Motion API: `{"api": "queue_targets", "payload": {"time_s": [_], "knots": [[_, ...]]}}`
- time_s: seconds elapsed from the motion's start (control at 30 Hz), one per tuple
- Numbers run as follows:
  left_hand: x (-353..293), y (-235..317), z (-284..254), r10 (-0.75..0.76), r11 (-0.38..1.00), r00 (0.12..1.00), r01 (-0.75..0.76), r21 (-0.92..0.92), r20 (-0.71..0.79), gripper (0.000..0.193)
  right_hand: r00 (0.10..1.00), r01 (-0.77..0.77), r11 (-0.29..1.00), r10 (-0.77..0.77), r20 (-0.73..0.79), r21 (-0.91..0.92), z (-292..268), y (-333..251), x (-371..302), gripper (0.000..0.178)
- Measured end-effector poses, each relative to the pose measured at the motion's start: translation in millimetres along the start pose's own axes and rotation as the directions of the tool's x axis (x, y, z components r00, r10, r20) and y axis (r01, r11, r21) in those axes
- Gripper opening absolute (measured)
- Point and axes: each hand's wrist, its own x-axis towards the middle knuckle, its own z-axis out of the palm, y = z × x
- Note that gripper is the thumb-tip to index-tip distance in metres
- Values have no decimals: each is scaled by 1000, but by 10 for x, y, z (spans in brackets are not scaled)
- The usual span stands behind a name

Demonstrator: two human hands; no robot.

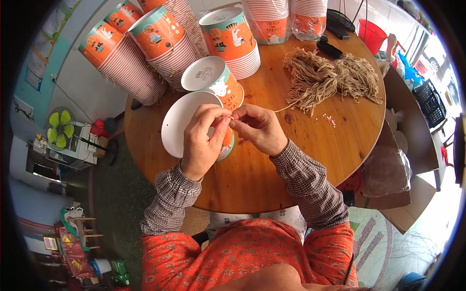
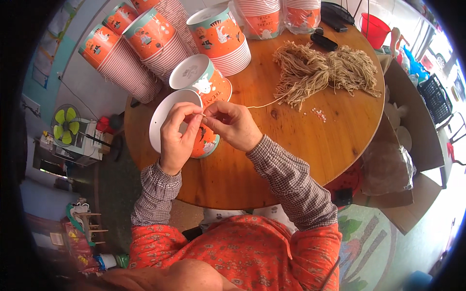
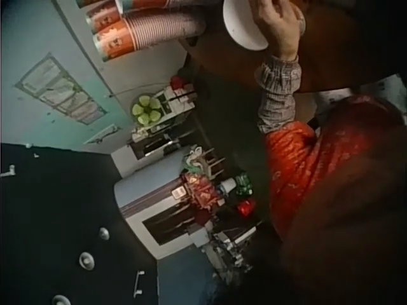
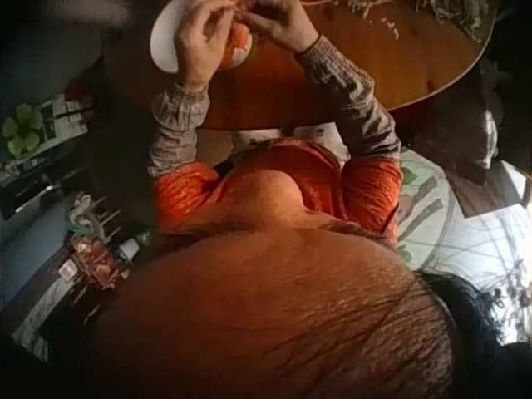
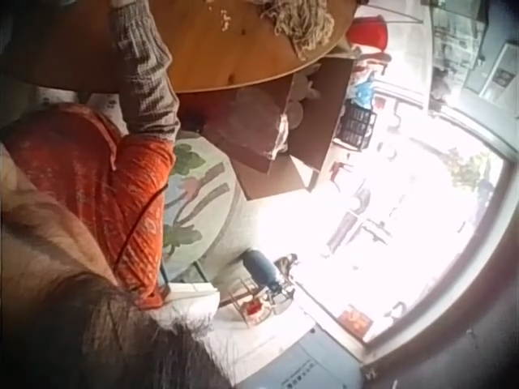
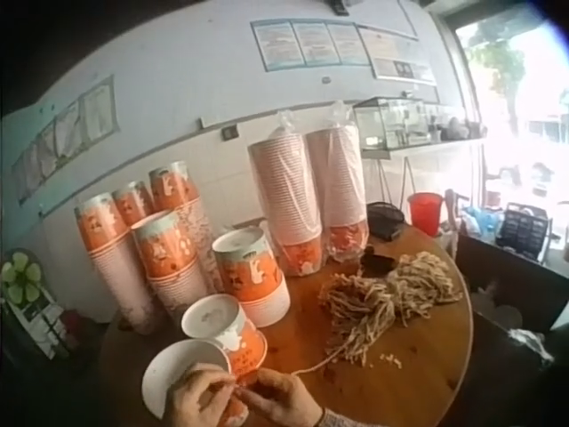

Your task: Threading twine through pre-punched holes in paper buckets to attach handles.

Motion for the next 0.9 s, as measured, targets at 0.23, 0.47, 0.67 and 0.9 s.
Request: {"api": "queue_targets", "payload": {"time_s": [0.23, 0.47, 0.67, 0.9], "knots": [[-32, -109, -75, -216, 962, 948, 247, -116, 233, 10, 994, -14, 989, 30, -105, 148, 9, -98, -2, 7], [31, -136, -114, -454, 614, 808, 590, -525, 377, 8, 998, -55, 986, 55, 1, 160, -103, -270, -9, 20], [37, -122, -73, -385, 704, 822, 556, -443, 419, 10, 989, 147, 984, -144, -32, 102, -233, -328, -12, 17], [209, -49, -65, -346, 751, 813, 540, -381, 468, 9, 984, 106, 941, -147, 105, 321, -306, -334, -27, 17]]}}
